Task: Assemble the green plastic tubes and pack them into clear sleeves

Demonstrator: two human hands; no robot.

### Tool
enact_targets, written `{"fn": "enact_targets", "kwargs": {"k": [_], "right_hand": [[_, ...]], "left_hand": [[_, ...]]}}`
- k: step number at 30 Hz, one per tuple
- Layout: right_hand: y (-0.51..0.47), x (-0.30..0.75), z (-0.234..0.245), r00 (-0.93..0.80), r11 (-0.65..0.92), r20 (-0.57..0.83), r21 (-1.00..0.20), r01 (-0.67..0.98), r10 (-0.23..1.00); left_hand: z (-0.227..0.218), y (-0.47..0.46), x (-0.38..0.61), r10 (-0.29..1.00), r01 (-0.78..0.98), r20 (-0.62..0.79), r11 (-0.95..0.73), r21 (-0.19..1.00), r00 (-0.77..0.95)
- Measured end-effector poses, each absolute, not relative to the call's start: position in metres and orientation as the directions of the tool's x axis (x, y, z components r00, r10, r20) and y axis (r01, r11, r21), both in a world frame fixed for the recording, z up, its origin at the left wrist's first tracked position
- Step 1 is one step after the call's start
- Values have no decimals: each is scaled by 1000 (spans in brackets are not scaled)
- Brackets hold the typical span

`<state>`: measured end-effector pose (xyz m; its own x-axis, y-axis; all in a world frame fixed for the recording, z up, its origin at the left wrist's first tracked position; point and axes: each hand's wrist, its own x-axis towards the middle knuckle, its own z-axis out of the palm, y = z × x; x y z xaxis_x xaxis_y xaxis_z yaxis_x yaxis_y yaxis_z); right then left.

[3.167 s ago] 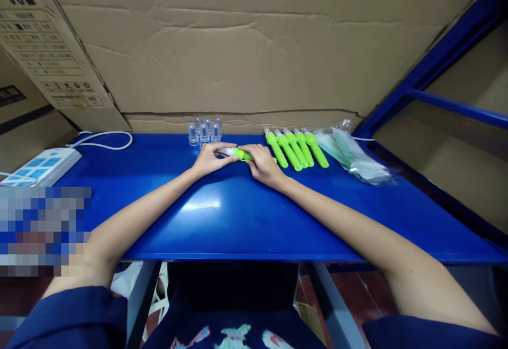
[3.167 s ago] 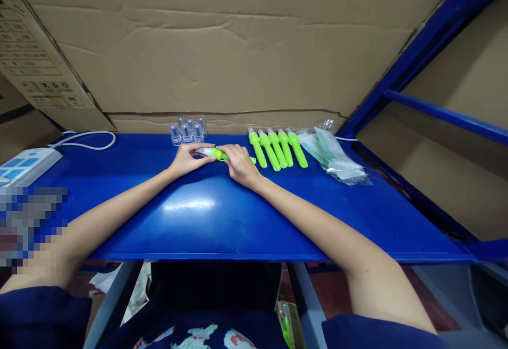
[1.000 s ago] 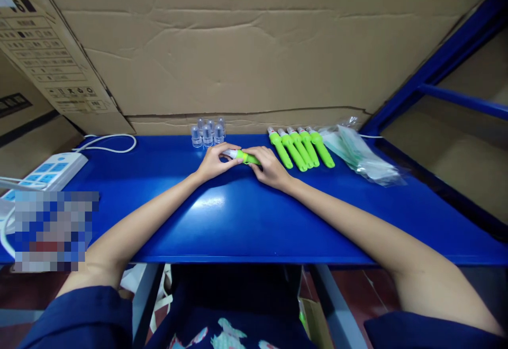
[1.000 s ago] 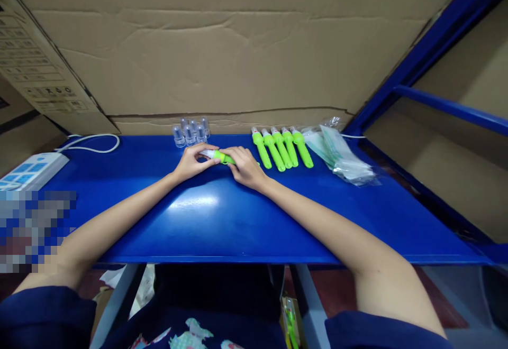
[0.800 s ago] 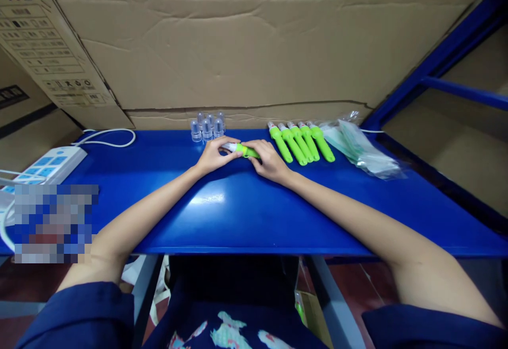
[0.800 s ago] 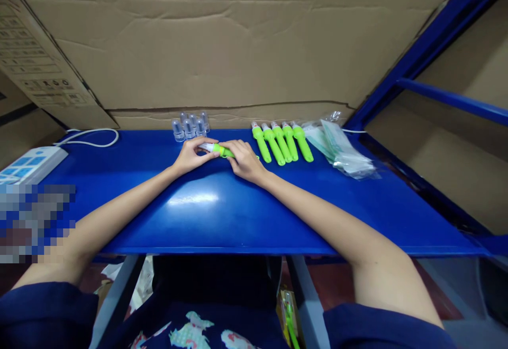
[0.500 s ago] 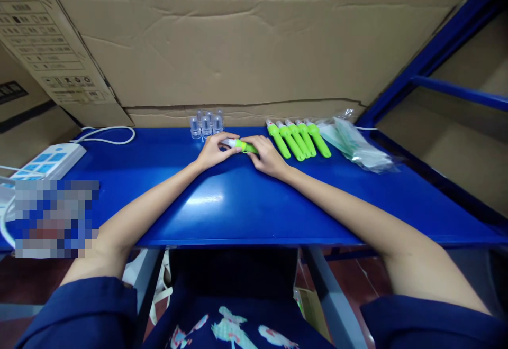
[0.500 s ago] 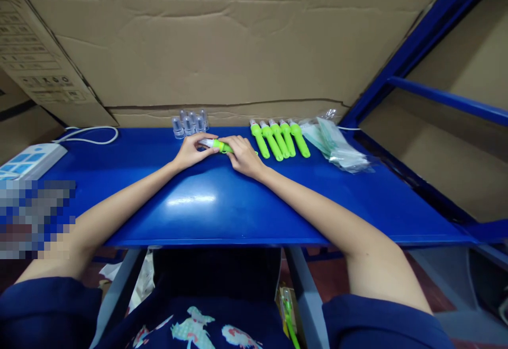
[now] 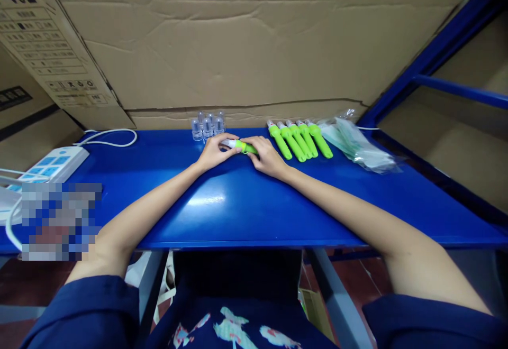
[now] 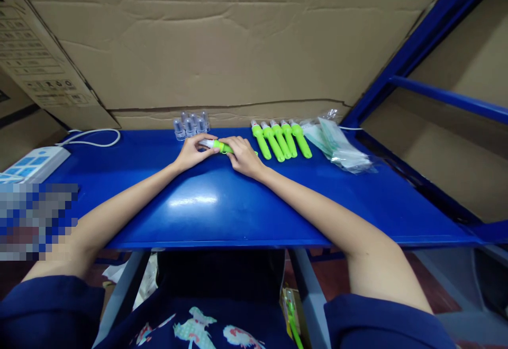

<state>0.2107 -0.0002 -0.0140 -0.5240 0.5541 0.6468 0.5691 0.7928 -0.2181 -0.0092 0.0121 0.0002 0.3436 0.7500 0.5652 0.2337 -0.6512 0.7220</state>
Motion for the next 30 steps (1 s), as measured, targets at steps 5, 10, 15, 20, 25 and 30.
{"fn": "enact_targets", "kwargs": {"k": [5,10,15,20,25,30], "right_hand": [[0,212,-14,-526,789,648,-199,581,550],[-6,212,-9,-555,775,617,-147,615,558],[-8,209,-6,-620,755,541,-43,655,568],[-9,207,-4,-684,751,445,38,660,578],[-9,207,-6,-684,766,441,-13,642,581],[-11,203,1,-688,813,447,-194,549,571]], "left_hand": [[-2,15,-9,744,218,565,-655,724,357],[-6,17,-9,738,196,577,-660,725,351],[-8,18,-9,731,195,582,-667,719,356],[-8,18,-9,704,203,596,-695,690,385],[-11,22,-9,740,171,560,-648,742,374],[-15,29,-10,764,101,505,-585,805,402]]}}
